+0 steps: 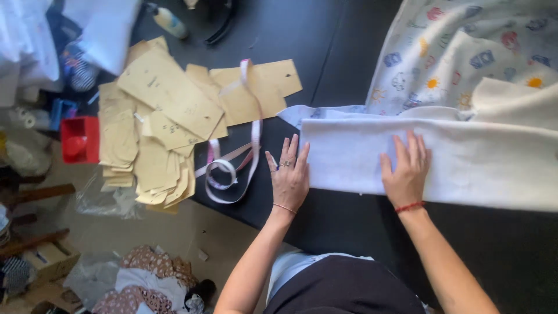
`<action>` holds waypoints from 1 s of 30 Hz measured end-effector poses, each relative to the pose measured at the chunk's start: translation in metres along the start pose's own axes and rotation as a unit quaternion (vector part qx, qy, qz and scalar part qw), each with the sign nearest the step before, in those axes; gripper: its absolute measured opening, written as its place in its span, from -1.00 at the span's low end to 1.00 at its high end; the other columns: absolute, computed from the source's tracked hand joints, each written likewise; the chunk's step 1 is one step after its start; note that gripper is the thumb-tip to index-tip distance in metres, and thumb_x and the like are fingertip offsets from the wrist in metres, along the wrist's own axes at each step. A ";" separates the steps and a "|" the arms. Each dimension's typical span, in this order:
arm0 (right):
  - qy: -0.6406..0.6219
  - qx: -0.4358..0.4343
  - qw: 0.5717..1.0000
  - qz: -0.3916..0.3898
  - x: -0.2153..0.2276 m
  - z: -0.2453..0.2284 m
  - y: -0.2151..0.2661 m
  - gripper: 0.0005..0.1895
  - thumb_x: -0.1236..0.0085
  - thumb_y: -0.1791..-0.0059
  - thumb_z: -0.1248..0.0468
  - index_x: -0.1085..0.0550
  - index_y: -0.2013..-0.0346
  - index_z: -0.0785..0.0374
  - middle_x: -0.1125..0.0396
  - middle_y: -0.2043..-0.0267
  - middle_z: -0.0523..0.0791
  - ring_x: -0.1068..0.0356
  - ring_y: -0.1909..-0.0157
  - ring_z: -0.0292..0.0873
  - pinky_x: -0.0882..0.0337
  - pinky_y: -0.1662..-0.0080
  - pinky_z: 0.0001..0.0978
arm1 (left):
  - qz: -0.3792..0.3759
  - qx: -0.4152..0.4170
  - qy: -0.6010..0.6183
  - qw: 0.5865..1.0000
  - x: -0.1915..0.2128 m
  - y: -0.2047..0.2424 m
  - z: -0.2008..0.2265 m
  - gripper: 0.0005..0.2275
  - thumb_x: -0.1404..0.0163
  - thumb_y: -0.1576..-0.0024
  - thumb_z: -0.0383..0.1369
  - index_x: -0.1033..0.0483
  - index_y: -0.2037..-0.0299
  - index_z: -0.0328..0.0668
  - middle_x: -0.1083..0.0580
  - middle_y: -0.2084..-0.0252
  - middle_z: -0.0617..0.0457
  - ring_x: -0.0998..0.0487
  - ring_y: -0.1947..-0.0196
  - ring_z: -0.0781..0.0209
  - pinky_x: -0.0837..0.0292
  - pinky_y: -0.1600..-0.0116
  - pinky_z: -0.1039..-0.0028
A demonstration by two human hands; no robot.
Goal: The person uses a rotary cutter to cut a piece of white patterned fabric on a black table. They then fold the fabric and use a pen to trace a pattern from a cardboard template onto the material.
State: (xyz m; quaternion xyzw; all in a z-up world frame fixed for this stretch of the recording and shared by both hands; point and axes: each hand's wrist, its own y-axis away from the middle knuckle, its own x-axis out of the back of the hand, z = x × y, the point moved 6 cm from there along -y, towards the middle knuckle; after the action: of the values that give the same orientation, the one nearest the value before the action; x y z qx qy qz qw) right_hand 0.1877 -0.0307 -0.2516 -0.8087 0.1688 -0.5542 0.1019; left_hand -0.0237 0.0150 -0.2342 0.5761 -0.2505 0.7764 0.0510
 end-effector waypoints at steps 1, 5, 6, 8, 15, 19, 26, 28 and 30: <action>-0.022 -0.013 1.000 0.010 0.004 -0.018 0.003 -0.63 -0.02 0.14 0.27 -0.34 0.07 0.31 -0.15 -0.04 0.02 -0.19 0.00 0.04 -0.17 0.03 -0.14 | 0.037 0.010 0.008 0.999 0.017 0.002 -0.009 -0.65 0.15 -0.01 -0.39 -0.25 -0.05 0.03 -0.18 -0.17 0.00 -0.16 -0.18 0.14 0.21 -0.20 0.03; -0.145 0.049 0.980 -0.127 -0.043 -0.105 0.024 -0.79 -0.08 0.21 0.17 -0.39 0.29 0.00 -0.25 0.29 -0.27 -0.31 0.21 -0.23 -0.30 0.18 -0.48 | 0.100 0.199 0.117 0.968 0.035 0.017 -0.095 -0.68 0.04 0.09 -0.43 -0.38 0.10 0.05 -0.26 -0.08 0.12 -0.30 -0.05 0.19 0.02 -0.14 0.11; -0.134 0.061 0.966 -0.214 -0.054 -0.129 0.028 -0.76 -0.06 0.23 0.06 -0.33 0.34 0.01 -0.23 0.37 -0.25 -0.33 0.29 -0.18 -0.33 0.28 -0.40 | 0.151 0.251 0.145 0.945 0.038 0.021 -0.124 -0.70 0.03 0.11 -0.47 -0.40 0.14 0.00 -0.28 0.01 0.10 -0.34 0.01 0.17 -0.11 -0.08 0.23; -0.117 0.073 0.948 -0.287 -0.075 -0.153 0.034 -0.69 -0.04 0.24 -0.05 -0.28 0.39 0.03 -0.21 0.45 -0.22 -0.36 0.38 -0.12 -0.36 0.38 -0.32 | 0.211 0.292 0.177 0.916 0.035 0.013 -0.173 -0.72 0.03 0.12 -0.51 -0.41 0.18 -0.04 -0.31 0.10 0.08 -0.38 0.08 0.14 -0.24 -0.02 0.35; -0.035 0.017 0.891 -0.452 -0.106 -0.152 0.050 -0.77 0.08 0.18 0.06 -0.26 0.49 0.15 -0.23 0.51 -0.09 -0.37 0.39 0.04 -0.38 0.36 -0.20 | 0.288 0.550 0.462 0.634 -0.031 0.044 -0.293 -0.46 -0.09 0.23 -0.54 -0.25 -0.01 -0.02 -0.15 0.08 -0.03 -0.23 0.22 0.20 -0.47 0.28 0.46; -0.214 -0.186 0.818 -0.500 -0.079 -0.136 0.052 -0.80 -0.05 0.28 0.08 -0.33 0.53 0.10 -0.33 0.72 -0.22 -0.41 0.62 -0.23 -0.36 0.41 -0.44 | 0.316 0.591 0.469 0.576 -0.050 0.076 -0.306 -0.37 -0.11 0.23 -0.58 -0.16 -0.09 -0.03 -0.10 0.01 -0.05 -0.18 0.06 0.15 -0.40 0.18 0.27; -0.423 -0.311 0.746 -0.410 -0.020 -0.120 0.038 -0.83 -0.10 0.25 0.37 -0.28 0.53 0.36 -0.39 0.50 0.03 -0.40 0.49 -0.15 -0.45 0.38 -0.39 | 0.300 0.614 0.425 0.594 -0.084 0.076 -0.381 -0.38 -0.23 0.24 -0.44 -0.15 -0.03 -0.08 -0.24 0.31 0.17 -0.29 0.35 0.37 -0.21 0.47 0.60; -0.434 -0.320 0.750 -0.384 -0.010 -0.116 0.036 -0.84 -0.10 0.24 0.40 -0.28 0.56 0.40 -0.37 0.51 0.06 -0.40 0.53 -0.14 -0.46 0.42 -0.37 | 0.258 0.596 0.386 0.655 -0.073 0.063 -0.380 -0.46 -0.27 0.24 -0.34 -0.25 0.09 -0.25 -0.32 0.34 0.02 -0.37 0.26 0.25 -0.28 0.26 0.48; -0.436 -0.326 0.749 -0.378 -0.011 -0.109 0.042 -0.84 -0.10 0.24 0.40 -0.29 0.55 0.41 -0.37 0.49 0.06 -0.40 0.52 -0.14 -0.46 0.41 -0.37 | 0.207 0.599 0.306 0.710 -0.062 0.055 -0.381 -0.52 -0.27 0.30 -0.24 -0.34 0.21 -0.15 -0.38 0.40 0.08 -0.42 0.29 0.25 -0.32 0.25 0.50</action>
State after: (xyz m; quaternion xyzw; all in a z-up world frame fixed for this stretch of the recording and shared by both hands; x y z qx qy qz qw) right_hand 0.0760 -0.0629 -0.2357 -0.9443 -0.0431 -0.0461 -0.3230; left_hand -0.3544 0.1502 -0.3898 0.1500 0.1837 0.8886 -0.3925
